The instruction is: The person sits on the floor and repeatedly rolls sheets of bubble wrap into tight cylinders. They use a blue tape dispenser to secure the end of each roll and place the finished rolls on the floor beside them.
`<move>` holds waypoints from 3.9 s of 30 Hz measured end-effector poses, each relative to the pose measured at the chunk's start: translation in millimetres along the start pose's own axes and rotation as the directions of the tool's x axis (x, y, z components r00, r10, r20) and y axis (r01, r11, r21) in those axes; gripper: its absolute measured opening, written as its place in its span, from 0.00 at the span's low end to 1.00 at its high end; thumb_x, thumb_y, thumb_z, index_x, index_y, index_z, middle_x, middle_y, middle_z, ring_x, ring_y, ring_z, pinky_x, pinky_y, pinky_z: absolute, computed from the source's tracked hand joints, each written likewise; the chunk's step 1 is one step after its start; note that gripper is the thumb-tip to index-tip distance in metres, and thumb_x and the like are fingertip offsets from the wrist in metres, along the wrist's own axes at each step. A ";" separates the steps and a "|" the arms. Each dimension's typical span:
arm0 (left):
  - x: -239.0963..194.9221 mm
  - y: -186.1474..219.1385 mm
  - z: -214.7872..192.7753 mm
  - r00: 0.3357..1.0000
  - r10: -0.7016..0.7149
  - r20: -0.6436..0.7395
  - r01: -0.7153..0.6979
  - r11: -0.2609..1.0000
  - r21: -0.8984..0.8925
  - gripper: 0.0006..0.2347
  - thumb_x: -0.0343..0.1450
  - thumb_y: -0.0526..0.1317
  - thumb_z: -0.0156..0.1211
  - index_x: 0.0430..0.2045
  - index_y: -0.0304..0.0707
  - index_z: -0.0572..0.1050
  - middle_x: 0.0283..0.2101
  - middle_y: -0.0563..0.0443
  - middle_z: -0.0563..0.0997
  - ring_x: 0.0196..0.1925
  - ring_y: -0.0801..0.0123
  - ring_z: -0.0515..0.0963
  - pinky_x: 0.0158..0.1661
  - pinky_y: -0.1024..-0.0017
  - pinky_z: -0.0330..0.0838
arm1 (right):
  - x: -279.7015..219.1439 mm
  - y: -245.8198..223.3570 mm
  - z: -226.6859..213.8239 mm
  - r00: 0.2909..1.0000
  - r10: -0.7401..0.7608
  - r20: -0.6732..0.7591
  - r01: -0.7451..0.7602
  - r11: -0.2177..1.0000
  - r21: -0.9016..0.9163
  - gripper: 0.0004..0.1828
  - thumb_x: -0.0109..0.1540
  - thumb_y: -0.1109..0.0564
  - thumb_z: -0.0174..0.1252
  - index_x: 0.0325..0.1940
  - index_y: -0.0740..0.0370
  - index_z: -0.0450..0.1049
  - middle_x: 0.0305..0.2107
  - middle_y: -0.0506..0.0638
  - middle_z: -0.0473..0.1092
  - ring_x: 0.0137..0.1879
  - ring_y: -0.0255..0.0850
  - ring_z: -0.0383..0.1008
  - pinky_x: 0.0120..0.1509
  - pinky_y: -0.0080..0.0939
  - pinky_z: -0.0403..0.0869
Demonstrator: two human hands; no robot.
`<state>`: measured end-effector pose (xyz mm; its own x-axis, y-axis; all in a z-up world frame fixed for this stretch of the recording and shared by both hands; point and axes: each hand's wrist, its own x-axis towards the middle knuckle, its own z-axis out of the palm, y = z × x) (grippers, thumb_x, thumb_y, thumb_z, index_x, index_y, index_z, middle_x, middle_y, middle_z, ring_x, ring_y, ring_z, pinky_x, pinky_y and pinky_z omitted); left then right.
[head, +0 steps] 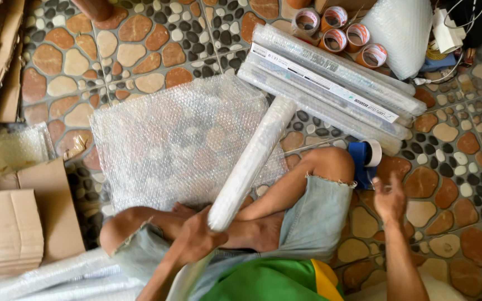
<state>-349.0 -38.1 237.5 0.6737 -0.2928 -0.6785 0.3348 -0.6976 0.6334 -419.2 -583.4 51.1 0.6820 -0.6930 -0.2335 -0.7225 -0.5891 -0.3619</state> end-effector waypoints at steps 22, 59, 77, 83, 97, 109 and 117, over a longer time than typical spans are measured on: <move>34.8 8.3 86.1 0.998 -0.052 -0.040 0.049 0.996 -0.069 0.34 0.56 0.54 0.67 0.59 0.52 0.68 0.46 0.28 0.82 0.53 0.32 0.81 0.53 0.43 0.72 | 20.4 84.2 43.8 0.969 0.230 -0.092 -0.248 0.917 -0.312 0.17 0.60 0.26 0.69 0.43 0.31 0.84 0.32 0.46 0.82 0.45 0.57 0.84 0.41 0.61 0.81; 50.0 11.5 81.4 0.997 0.064 -0.046 -0.078 0.858 -0.507 0.21 0.55 0.45 0.74 0.40 0.44 0.79 0.32 0.44 0.78 0.41 0.59 0.80 0.40 0.65 0.71 | 2.8 77.9 69.9 0.988 0.151 0.025 -0.090 0.446 0.890 0.17 0.71 0.52 0.66 0.56 0.59 0.66 0.52 0.62 0.72 0.60 0.60 0.79 0.62 0.66 0.79; 50.3 30.2 87.0 0.990 -0.050 -0.135 0.033 0.991 -0.128 0.27 0.61 0.53 0.65 0.57 0.53 0.71 0.42 0.30 0.84 0.53 0.34 0.83 0.54 0.43 0.74 | -171.2 -201.8 36.3 0.829 -0.473 0.299 0.158 0.711 0.686 0.13 0.62 0.51 0.72 0.37 0.62 0.78 0.23 0.53 0.74 0.28 0.38 0.75 0.29 0.39 0.76; 35.4 -0.3 93.4 0.997 0.076 -0.008 -0.066 0.807 -0.587 0.26 0.60 0.43 0.73 0.50 0.34 0.73 0.44 0.33 0.80 0.51 0.41 0.80 0.50 0.47 0.76 | -183.7 -227.9 46.7 0.704 -0.586 0.402 0.246 0.732 0.636 0.36 0.55 0.40 0.78 0.49 0.66 0.67 0.33 0.61 0.73 0.41 0.52 0.75 0.43 0.55 0.75; 39.0 -59.8 127.3 0.973 0.228 -0.023 -0.228 0.973 0.030 0.28 0.75 0.64 0.51 0.60 0.42 0.64 0.48 0.27 0.81 0.50 0.31 0.83 0.51 0.36 0.74 | -104.8 -198.5 15.6 0.929 -0.245 0.276 -0.013 0.726 0.688 0.28 0.70 0.41 0.64 0.64 0.64 0.73 0.53 0.56 0.73 0.60 0.43 0.72 0.66 0.47 0.73; 71.5 -90.7 176.2 0.862 0.340 -0.377 -0.171 0.894 0.414 0.23 0.78 0.51 0.44 0.61 0.34 0.70 0.43 0.43 0.77 0.49 0.47 0.78 0.40 0.57 0.77 | 33.0 91.2 60.0 0.966 -0.170 -0.195 0.176 0.984 0.011 0.22 0.71 0.44 0.69 0.67 0.52 0.80 0.52 0.61 0.77 0.63 0.61 0.73 0.69 0.57 0.70; 66.1 -77.0 206.1 0.694 0.288 -0.660 -0.122 0.950 0.286 0.15 0.78 0.41 0.46 0.56 0.43 0.77 0.52 0.44 0.84 0.47 0.46 0.86 0.41 0.55 0.82 | 42.7 80.7 55.4 0.997 0.080 0.000 -0.062 0.776 0.628 0.14 0.72 0.53 0.69 0.54 0.65 0.76 0.42 0.64 0.73 0.46 0.54 0.82 0.51 0.60 0.82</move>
<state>-466.0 -138.5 67.1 0.9987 0.0274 -0.0434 0.0475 -0.8141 0.5787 -442.2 -637.4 -38.0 0.6221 -0.7379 -0.2616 -0.5319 -0.1532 -0.8329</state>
